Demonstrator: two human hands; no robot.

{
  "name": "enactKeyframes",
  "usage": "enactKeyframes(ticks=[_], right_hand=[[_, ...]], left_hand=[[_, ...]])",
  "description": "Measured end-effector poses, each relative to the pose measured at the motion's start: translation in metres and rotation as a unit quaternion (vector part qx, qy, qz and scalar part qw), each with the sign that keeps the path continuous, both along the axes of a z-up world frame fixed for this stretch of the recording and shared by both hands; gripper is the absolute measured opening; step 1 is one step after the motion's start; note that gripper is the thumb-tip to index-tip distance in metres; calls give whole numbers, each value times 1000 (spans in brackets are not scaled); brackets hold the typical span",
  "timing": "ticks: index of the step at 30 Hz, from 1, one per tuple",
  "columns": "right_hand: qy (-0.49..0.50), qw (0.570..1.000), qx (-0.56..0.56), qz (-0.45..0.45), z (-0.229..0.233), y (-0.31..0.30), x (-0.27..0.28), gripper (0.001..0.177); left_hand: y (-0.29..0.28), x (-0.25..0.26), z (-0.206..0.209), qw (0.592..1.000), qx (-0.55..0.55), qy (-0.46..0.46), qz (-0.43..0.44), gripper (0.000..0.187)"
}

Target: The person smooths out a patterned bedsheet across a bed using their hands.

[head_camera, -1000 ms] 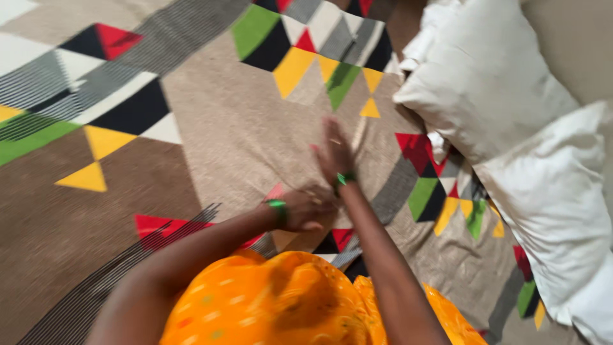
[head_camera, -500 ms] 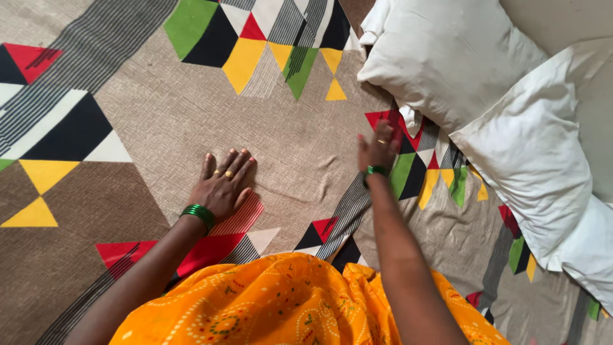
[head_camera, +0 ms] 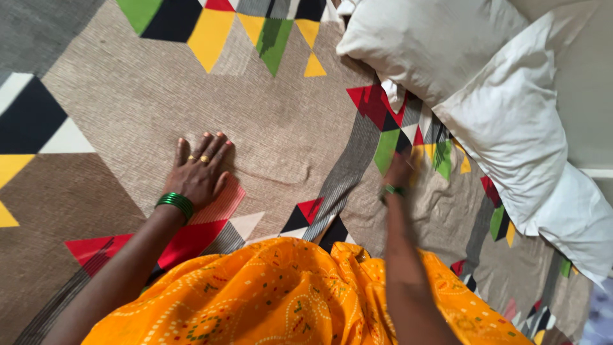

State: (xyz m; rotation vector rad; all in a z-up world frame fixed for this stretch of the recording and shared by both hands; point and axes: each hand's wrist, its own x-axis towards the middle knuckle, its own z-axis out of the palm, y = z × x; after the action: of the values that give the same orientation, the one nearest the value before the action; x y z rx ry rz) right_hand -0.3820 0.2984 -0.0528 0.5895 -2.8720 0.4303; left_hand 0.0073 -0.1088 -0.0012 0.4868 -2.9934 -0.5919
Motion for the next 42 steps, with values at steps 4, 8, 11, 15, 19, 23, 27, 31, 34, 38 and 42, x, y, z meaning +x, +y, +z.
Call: enactKeyframes(ticks=[4, 8, 11, 15, 19, 23, 27, 31, 34, 38, 42], right_hand=[[15, 959, -20, 284, -19, -155, 71, 66], [-27, 864, 177, 471, 14, -241, 208, 95], [-128, 862, 247, 424, 26, -226, 221, 96], [-86, 915, 182, 349, 19, -164, 175, 93], [-80, 948, 180, 250, 13, -109, 133, 83], [-63, 959, 238, 139, 21, -82, 107, 83], [-83, 970, 208, 94, 30, -78, 103, 85], [-63, 979, 172, 89, 28, -97, 93, 83], [-32, 983, 122, 130, 26, -134, 84, 83], [-58, 977, 57, 199, 33, -201, 73, 83], [-97, 962, 130, 221, 38, -264, 77, 85]], left_hand=[[3, -1, -1, 1000, 5, -6, 5, 68], [3, -1, -3, 1000, 6, -6, 9, 70], [3, 0, -6, 1000, 17, -3, 9, 71], [5, 0, -3, 1000, 24, -2, 7, 69], [7, -2, 0, 1000, 25, -8, 14, 70], [25, -5, 3, 998, -22, -4, 54, 75], [87, -10, 9, 1000, -12, -17, -16, 82], [134, -10, 12, 991, -7, 61, -123, 65], [135, 1, 23, 973, 55, -97, -201, 51], [49, 17, -4, 987, 112, 103, -56, 35], [-117, 99, -14, 968, 13, -32, 247, 83]])
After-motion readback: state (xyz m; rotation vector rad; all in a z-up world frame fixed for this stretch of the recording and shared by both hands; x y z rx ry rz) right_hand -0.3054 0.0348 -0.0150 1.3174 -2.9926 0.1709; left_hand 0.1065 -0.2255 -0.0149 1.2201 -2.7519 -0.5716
